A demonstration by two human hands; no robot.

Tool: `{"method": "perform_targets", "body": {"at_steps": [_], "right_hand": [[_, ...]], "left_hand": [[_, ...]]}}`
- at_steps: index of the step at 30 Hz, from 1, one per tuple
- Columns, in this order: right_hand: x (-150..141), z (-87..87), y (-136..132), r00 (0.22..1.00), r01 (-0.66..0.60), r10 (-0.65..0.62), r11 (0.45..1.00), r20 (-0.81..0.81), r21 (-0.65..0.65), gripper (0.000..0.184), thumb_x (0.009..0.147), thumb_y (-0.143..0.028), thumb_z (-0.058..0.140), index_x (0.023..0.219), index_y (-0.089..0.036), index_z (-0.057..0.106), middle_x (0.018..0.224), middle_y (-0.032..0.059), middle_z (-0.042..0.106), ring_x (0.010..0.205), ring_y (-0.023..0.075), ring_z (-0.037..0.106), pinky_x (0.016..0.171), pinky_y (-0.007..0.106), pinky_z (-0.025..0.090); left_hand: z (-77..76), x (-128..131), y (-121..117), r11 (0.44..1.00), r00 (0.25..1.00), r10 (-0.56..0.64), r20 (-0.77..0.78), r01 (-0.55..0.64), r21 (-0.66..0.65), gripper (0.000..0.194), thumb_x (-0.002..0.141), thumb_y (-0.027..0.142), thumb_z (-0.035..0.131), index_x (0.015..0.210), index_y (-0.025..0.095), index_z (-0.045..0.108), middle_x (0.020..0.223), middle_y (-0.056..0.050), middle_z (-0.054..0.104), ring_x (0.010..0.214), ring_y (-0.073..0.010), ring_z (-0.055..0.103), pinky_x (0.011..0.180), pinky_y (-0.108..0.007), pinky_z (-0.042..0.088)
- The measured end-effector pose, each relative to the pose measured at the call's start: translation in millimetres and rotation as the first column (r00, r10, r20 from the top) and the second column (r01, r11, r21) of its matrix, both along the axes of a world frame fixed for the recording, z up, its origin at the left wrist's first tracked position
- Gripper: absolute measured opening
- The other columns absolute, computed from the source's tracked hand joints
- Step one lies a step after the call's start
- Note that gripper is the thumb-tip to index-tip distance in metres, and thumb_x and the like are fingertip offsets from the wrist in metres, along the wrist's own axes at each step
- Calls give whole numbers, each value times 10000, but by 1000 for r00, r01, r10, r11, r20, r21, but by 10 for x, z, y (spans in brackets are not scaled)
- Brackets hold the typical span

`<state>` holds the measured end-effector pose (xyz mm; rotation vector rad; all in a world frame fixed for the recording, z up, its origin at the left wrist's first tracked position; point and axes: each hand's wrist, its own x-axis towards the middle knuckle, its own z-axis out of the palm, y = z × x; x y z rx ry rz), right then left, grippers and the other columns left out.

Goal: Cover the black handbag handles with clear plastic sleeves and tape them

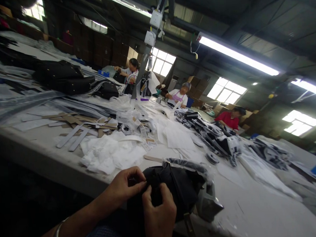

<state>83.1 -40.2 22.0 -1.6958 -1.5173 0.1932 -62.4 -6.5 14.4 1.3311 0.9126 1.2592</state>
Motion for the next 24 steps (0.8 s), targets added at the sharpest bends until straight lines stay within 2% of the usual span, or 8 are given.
{"method": "perform_targets", "body": {"at_steps": [5, 8, 13, 19, 24], "right_hand": [[-12, -3, 23, 1000, -24, 24, 999, 9, 27, 330, 812, -501, 574, 852, -182, 649, 825, 96, 709, 803, 285, 676, 754, 354, 512], [33, 27, 38, 998, -62, 62, 998, 14, 11, 346, 822, -507, 576, 887, -179, 664, 854, 103, 717, 820, 283, 680, 737, 340, 518], [122, 135, 30, 979, -202, 203, 978, 7, -45, 307, 854, -496, 577, 841, -207, 679, 768, 50, 715, 725, 238, 673, 660, 288, 512], [107, 83, -13, 984, -168, 169, 986, -56, 18, 314, 834, -511, 608, 802, -207, 682, 751, 41, 710, 714, 232, 663, 654, 283, 492], [106, 7, -22, 981, -175, 176, 984, -82, 28, 303, 840, -504, 604, 811, -212, 679, 771, 41, 708, 752, 236, 665, 693, 295, 486]], "left_hand": [[3, -1, 0, 998, 996, 58, -69, -56, 40, 87, 776, 224, 696, 777, 149, 651, 733, -7, 652, 713, -154, 599, 661, -241, 461], [1, -36, 11, 1000, 1000, 3, -7, -3, -9, 114, 783, 250, 705, 820, 147, 672, 770, -15, 673, 747, -161, 614, 699, -247, 467], [-2, -94, 37, 992, 993, -79, 82, 87, -96, 203, 775, 308, 740, 894, 143, 733, 863, -45, 728, 839, -194, 641, 776, -269, 470], [59, -142, 32, 984, 989, -147, -5, 146, -102, 233, 792, 345, 732, 908, 145, 760, 842, -45, 746, 801, -188, 650, 731, -249, 472], [68, -129, 20, 993, 990, -106, -93, 102, -52, 217, 807, 329, 709, 908, 142, 751, 834, -46, 738, 784, -185, 645, 708, -245, 475]]}}
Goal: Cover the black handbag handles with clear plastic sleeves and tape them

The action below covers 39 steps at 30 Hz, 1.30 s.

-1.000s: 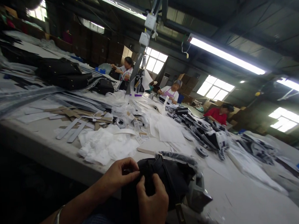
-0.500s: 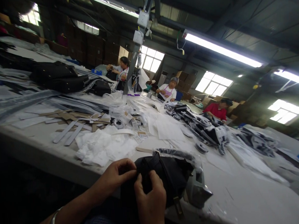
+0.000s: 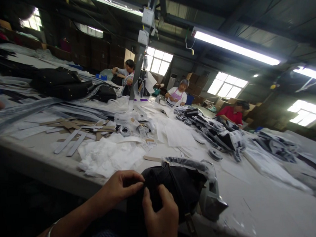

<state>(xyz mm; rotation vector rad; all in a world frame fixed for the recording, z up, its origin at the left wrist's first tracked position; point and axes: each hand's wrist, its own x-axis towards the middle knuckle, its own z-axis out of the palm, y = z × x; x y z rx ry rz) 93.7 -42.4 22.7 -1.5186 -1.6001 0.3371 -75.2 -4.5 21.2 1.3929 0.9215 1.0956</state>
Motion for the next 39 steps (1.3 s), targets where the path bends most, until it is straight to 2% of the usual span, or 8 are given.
{"method": "perform_targets", "body": {"at_steps": [5, 11, 21, 25, 28, 33, 36, 39], "right_hand": [[-34, -88, 18, 998, 59, -59, 997, 2, 39, 293, 824, -477, 623, 894, -201, 690, 825, 58, 732, 784, 250, 679, 734, 308, 507], [-97, -137, 18, 993, 117, -120, 985, 16, 129, 230, 826, -409, 618, 888, -200, 692, 848, 74, 737, 808, 258, 684, 752, 318, 513], [-34, -25, 126, 999, 27, -28, 999, -35, -41, 351, 866, -425, 535, 1025, -156, 694, 966, 119, 756, 891, 293, 708, 780, 350, 550], [-2, 54, 133, 995, 10, -14, 999, 103, 39, 385, 883, -471, 555, 1001, -138, 707, 991, 156, 751, 921, 320, 703, 809, 388, 544], [36, 146, 70, 961, -122, 100, 990, 258, 71, 285, 919, -413, 540, 951, -182, 703, 901, 107, 745, 837, 288, 698, 763, 389, 543], [188, 235, -17, 894, -298, 195, 930, 403, 213, 279, 896, -329, 595, 1132, -216, 693, 1163, 131, 703, 1043, 317, 664, 864, 426, 559], [286, 272, -3, 846, -409, 267, 881, 461, 238, 420, 848, -350, 662, 1240, -201, 660, 1292, 148, 644, 1182, 354, 595, 963, 465, 532], [369, 342, 16, 793, -542, 387, 800, 470, 257, 509, 800, -388, 721, 1267, -199, 648, 1321, 137, 630, 1226, 357, 566, 1042, 487, 472]], "left_hand": [[-51, 47, 17, 1000, 1000, 17, -12, -17, 24, 194, 818, 316, 691, 894, 141, 727, 852, -51, 720, 816, -194, 641, 742, -265, 485], [-132, 109, 6, 998, 995, 63, 79, -64, 14, 249, 800, 289, 717, 991, 179, 601, 745, 26, 613, 683, -131, 571, 647, -225, 450], [-190, 246, -15, 976, 980, 199, 15, -200, 85, 176, 828, 363, 682, 843, 195, 633, 781, -3, 646, 754, -178, 601, 720, -264, 478], [-179, 229, -52, 897, 922, 384, -46, -361, 253, 122, 850, 337, 660, 833, 216, 670, 876, -29, 693, 898, -222, 629, 847, -305, 477], [-143, 170, -114, 887, 910, 407, -76, -374, 271, 181, 886, 385, 609, 968, 245, 689, 1049, -47, 710, 994, -246, 640, 897, -335, 486], [98, 117, -118, 900, 932, 325, -163, -252, 355, 374, 948, 471, 463, 1196, 279, 667, 1294, -49, 655, 1260, -275, 531, 1097, -384, 364], [397, 205, 22, 942, 940, 184, -287, -85, 326, 443, 954, 512, 423, 1221, 265, 675, 1310, -53, 655, 1250, -289, 550, 1091, -390, 371], [743, 361, 221, 977, 930, 2, -368, 77, 200, 449, 897, 530, 539, 1186, 229, 704, 1204, -68, 718, 1166, -310, 613, 1018, -389, 437]]}}
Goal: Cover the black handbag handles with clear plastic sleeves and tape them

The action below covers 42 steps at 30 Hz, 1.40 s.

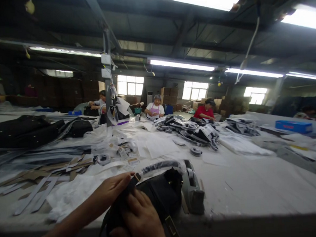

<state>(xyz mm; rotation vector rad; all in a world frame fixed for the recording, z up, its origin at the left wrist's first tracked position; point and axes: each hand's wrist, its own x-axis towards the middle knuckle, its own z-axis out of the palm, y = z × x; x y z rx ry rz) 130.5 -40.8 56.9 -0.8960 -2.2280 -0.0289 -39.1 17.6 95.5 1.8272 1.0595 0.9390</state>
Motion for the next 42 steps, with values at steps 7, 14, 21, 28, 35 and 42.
{"method": "perform_targets", "body": {"at_steps": [7, 14, 21, 28, 35, 42], "right_hand": [[293, 58, 30, 701, -148, -241, 872, -672, -467, 348, 921, -474, 544, 949, -213, 772, 1020, 110, 761, 909, 283, 722, 786, 378, 598], [405, 459, 247, 227, -662, -362, 624, -904, -416, 428, 827, -507, 693, 1047, -140, 699, 1047, 132, 740, 980, 266, 706, 868, 381, 557], [126, 674, 218, 260, -577, -259, 731, -930, -365, 385, 758, -426, 771, 1033, -163, 717, 957, 93, 757, 944, 277, 708, 914, 429, 537], [-48, 426, 152, 533, -411, -178, 800, -827, -437, 301, 774, -286, 727, 1062, -198, 732, 1088, 81, 739, 1077, 299, 665, 987, 454, 489], [-16, 486, 91, 486, -419, -178, 812, -855, -407, 381, 736, -251, 711, 1115, -218, 697, 1159, 58, 700, 1161, 297, 613, 1015, 446, 462], [81, 629, 202, 40, -656, -267, 720, -963, -227, 498, 823, -373, 645, 1296, -237, 569, 1283, 83, 661, 1278, 281, 529, 1010, 447, 461]], "left_hand": [[447, 111, 81, 949, 963, -176, 202, 221, -225, 562, 827, 445, 695, 1309, 178, 582, 969, -61, 766, 981, -245, 675, 867, -326, 462], [298, 68, -94, 945, 944, -124, 306, 207, -255, 588, 802, 463, 727, 1289, 179, 562, 886, -59, 753, 865, -218, 687, 800, -309, 471], [138, 141, -193, 991, 969, -71, 236, 94, -91, 254, 789, 376, 738, 914, 155, 716, 850, -47, 746, 801, -214, 676, 720, -285, 511], [16, 142, -181, 994, 912, -37, 409, 75, -77, 414, 784, 343, 758, 1132, 203, 583, 1035, -81, 758, 966, -275, 703, 872, -376, 528], [169, 149, -221, 968, 816, -159, 555, 239, -73, 398, 914, 391, 576, 1271, 220, 619, 1347, -81, 628, 1275, -292, 534, 1088, -401, 387], [219, 180, -152, 992, 958, -119, 262, 127, -15, 356, 823, 387, 715, 1134, 213, 726, 1089, -45, 760, 1059, -270, 661, 926, -324, 485]]}}
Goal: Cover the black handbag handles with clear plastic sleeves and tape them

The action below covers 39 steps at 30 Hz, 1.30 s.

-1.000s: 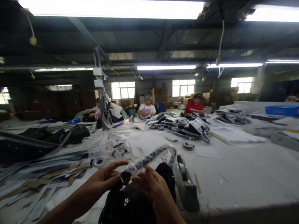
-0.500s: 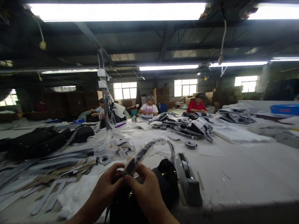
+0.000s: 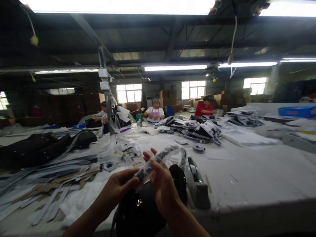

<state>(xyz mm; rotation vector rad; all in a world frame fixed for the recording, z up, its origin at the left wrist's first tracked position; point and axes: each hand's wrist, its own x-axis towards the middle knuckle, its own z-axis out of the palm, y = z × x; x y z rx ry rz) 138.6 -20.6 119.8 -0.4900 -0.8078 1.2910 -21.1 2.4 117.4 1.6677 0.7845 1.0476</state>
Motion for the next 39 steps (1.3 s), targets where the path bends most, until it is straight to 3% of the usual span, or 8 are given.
{"method": "perform_targets", "body": {"at_steps": [7, 12, 17, 23, 27, 32, 35, 39], "right_hand": [[172, 334, 169, 987, 58, -54, 998, -148, 22, 284, 872, -360, 651, 1095, -188, 688, 1107, 86, 751, 1178, 236, 617, 1073, 398, 409], [99, 224, 209, 996, -79, 79, 997, -40, -5, 360, 852, -385, 682, 1180, -239, 657, 1156, 57, 732, 1201, 244, 594, 1069, 431, 391], [-61, 156, 139, 919, -132, 168, 984, 356, -123, 470, 833, -559, 643, 1146, -215, 712, 1143, 56, 719, 1218, 290, 555, 1049, 437, 377], [56, 450, 360, 886, -154, 178, 984, 427, -90, 498, 821, -613, 623, 1100, -215, 736, 1199, 82, 692, 1274, 305, 490, 1059, 444, 350], [228, 710, 716, 864, -178, 198, 980, 462, -87, 507, 866, -634, 543, 969, -188, 762, 1326, 101, 624, 1362, 295, 383, 1135, 472, 221], [254, 1011, 1108, 820, -220, 208, 975, 534, -41, 602, 861, -690, 485, 929, -160, 761, 1225, 136, 681, 1356, 302, 390, 1135, 460, 231], [239, 927, 1244, 800, -275, 266, 959, 537, -66, 632, 867, -704, 454, 925, -151, 753, 1228, 149, 677, 1332, 302, 430, 1124, 455, 273], [352, 558, 1200, 783, -312, 400, 915, 477, -255, 614, 878, -689, 461, 1006, -144, 713, 1189, 162, 688, 1189, 298, 575, 1058, 482, 387]], "left_hand": [[-330, -310, -67, 976, 956, 127, -264, -72, 207, 326, 915, 431, 560, 897, 184, 772, 816, -28, 760, 817, -222, 678, 769, -266, 501], [-499, -493, -47, 962, 943, 226, -244, -177, 208, 326, 889, 462, 584, 1050, 230, 746, 1036, -47, 765, 1001, -269, 678, 893, -315, 516], [-202, -310, -5, 975, 977, 176, -123, -156, 156, 537, 922, 593, 447, 1265, 214, 611, 1224, -106, 689, 1086, -280, 651, 928, -371, 508], [-61, -75, 116, 984, 986, -147, -80, 137, -117, 496, 882, 619, 516, 956, 143, 634, 589, 22, 556, 493, -99, 500, 483, -199, 348], [-130, -66, 268, 997, 997, -76, -20, 76, -30, 449, 864, 589, 569, 862, 140, 592, 567, 45, 496, 484, -81, 429, 488, -202, 309], [74, 19, 325, 993, 998, -35, 43, 30, 115, 309, 923, 459, 550, 951, 157, 610, 696, 17, 560, 621, -113, 501, 601, -223, 388], [76, 52, 334, 990, 1000, -18, -21, 21, 140, 246, 919, 394, 566, 913, 163, 649, 843, -31, 654, 770, -165, 593, 721, -264, 453], [-171, -34, 325, 970, 989, 89, -118, -60, 236, 223, 892, 347, 601, 1026, 195, 695, 995, -60, 725, 941, -237, 651, 851, -336, 494]]}}
